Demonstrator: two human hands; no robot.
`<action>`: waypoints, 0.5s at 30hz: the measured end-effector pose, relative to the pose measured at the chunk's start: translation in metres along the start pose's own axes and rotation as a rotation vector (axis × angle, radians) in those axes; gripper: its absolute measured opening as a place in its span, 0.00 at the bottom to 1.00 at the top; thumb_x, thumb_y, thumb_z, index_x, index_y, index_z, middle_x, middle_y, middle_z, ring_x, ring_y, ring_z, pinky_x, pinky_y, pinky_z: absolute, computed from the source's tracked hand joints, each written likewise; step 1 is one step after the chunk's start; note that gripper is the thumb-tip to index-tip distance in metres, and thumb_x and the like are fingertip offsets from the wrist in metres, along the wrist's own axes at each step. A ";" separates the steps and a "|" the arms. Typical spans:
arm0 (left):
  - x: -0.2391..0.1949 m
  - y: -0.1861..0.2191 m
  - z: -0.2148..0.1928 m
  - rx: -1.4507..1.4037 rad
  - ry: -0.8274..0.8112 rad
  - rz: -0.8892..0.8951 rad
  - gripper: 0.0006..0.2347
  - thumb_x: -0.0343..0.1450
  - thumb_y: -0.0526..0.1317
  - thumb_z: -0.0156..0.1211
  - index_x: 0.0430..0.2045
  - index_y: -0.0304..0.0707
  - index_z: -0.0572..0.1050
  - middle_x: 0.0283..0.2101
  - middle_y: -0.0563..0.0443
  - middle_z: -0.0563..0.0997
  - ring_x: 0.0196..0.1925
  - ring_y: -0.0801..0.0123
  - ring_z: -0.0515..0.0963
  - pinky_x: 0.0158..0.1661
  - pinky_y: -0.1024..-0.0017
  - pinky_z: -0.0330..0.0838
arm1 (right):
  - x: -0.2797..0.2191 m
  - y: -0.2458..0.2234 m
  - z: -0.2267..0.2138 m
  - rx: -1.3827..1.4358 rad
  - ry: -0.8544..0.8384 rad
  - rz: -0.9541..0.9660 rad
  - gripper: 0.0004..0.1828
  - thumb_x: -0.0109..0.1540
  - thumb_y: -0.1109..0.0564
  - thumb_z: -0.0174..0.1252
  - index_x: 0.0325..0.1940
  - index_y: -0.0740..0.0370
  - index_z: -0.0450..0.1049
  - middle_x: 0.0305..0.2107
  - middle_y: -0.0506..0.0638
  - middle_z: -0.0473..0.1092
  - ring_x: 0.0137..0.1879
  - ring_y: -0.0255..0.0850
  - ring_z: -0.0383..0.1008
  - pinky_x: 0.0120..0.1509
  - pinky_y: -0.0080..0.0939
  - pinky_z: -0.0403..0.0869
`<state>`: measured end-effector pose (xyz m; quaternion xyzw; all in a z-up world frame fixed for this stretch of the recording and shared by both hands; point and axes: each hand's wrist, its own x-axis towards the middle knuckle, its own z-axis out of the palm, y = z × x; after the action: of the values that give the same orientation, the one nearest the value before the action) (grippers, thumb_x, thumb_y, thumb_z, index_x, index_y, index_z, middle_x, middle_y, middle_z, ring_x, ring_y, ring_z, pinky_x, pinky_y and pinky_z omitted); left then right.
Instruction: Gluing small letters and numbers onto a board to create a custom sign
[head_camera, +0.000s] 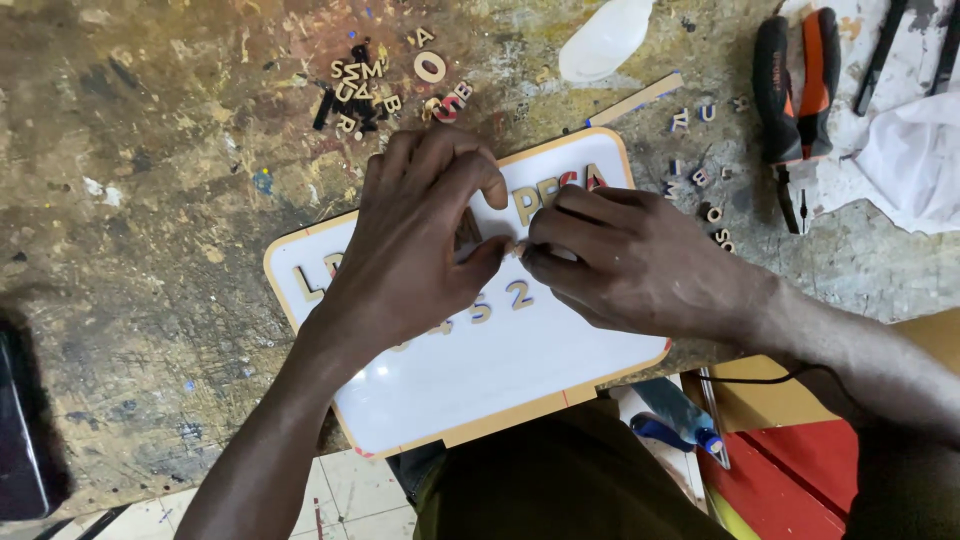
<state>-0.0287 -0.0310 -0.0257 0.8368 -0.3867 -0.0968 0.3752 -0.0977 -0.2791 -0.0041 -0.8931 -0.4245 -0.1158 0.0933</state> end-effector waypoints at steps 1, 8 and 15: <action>0.000 -0.001 0.001 0.002 0.002 -0.003 0.18 0.66 0.37 0.76 0.45 0.47 0.71 0.57 0.50 0.74 0.62 0.48 0.69 0.54 0.54 0.62 | 0.000 0.000 -0.001 0.002 0.001 -0.004 0.02 0.75 0.63 0.62 0.49 0.57 0.77 0.45 0.49 0.73 0.48 0.48 0.75 0.39 0.46 0.75; 0.000 -0.003 0.005 -0.016 0.015 -0.034 0.19 0.67 0.40 0.76 0.46 0.46 0.72 0.56 0.49 0.73 0.65 0.46 0.68 0.60 0.51 0.61 | -0.003 -0.001 -0.002 -0.030 -0.012 -0.018 0.02 0.75 0.62 0.62 0.49 0.58 0.78 0.43 0.48 0.73 0.48 0.47 0.75 0.37 0.45 0.74; 0.003 0.002 0.001 0.020 -0.010 -0.035 0.19 0.66 0.40 0.76 0.47 0.46 0.72 0.57 0.48 0.74 0.63 0.47 0.68 0.54 0.52 0.61 | -0.002 0.002 -0.001 -0.032 -0.021 -0.027 0.03 0.75 0.62 0.62 0.47 0.57 0.78 0.38 0.47 0.71 0.46 0.46 0.75 0.38 0.45 0.74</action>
<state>-0.0282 -0.0341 -0.0243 0.8467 -0.3750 -0.1037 0.3630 -0.0978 -0.2818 -0.0040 -0.8898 -0.4357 -0.1146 0.0732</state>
